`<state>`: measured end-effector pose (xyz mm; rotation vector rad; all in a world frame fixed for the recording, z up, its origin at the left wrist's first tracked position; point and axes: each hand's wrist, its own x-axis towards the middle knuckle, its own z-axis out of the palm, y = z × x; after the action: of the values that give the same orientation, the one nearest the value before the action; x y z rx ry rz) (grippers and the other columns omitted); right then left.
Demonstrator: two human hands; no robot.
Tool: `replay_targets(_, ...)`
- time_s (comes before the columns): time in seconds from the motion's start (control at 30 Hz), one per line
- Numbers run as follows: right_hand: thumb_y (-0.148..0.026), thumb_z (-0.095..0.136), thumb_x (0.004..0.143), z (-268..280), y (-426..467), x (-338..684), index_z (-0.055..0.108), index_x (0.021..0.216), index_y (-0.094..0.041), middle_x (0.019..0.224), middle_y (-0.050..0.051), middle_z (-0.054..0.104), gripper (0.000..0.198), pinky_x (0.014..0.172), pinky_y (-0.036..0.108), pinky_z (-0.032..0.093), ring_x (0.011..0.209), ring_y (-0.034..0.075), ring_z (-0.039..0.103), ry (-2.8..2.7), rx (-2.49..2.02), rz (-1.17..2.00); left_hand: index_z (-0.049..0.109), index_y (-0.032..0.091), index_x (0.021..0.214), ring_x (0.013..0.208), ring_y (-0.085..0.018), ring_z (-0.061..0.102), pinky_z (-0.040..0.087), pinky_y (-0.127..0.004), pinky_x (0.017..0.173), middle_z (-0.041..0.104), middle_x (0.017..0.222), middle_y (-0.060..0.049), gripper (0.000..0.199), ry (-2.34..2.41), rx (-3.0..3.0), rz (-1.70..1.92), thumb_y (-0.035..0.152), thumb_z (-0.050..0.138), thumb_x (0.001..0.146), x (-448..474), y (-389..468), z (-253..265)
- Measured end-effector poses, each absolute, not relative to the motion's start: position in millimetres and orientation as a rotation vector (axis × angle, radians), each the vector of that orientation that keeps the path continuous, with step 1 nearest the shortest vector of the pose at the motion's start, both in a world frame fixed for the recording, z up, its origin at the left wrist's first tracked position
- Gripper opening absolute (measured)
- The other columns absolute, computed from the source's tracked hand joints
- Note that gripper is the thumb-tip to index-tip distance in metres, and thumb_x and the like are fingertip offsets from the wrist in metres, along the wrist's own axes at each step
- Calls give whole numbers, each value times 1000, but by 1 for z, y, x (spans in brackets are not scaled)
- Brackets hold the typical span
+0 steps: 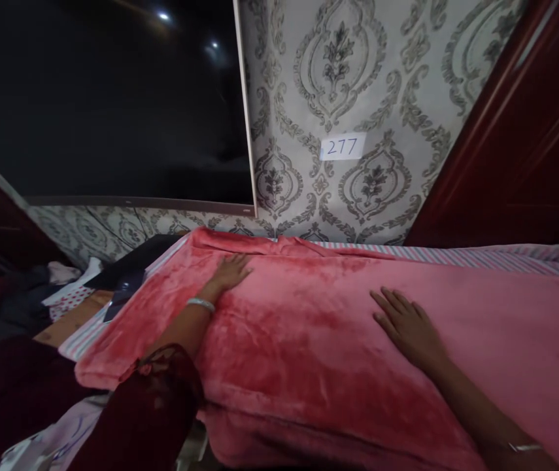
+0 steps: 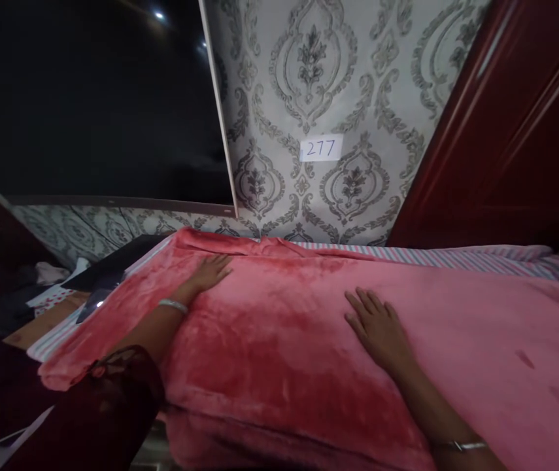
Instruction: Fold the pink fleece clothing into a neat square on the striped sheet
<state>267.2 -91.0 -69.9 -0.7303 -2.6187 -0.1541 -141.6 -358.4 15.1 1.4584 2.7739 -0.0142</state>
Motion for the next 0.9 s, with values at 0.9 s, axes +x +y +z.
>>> replay_targets(0.9,-52,24,101,-94,-74,276,49,150,-28,155,9,50,60,109,58,43,143,33,45,-2575,-641,-159,36,19,157,153,-35,27,25,-64,119,28,166,-18,67,3079,678,-21,52,27,99,-262,-442,24)
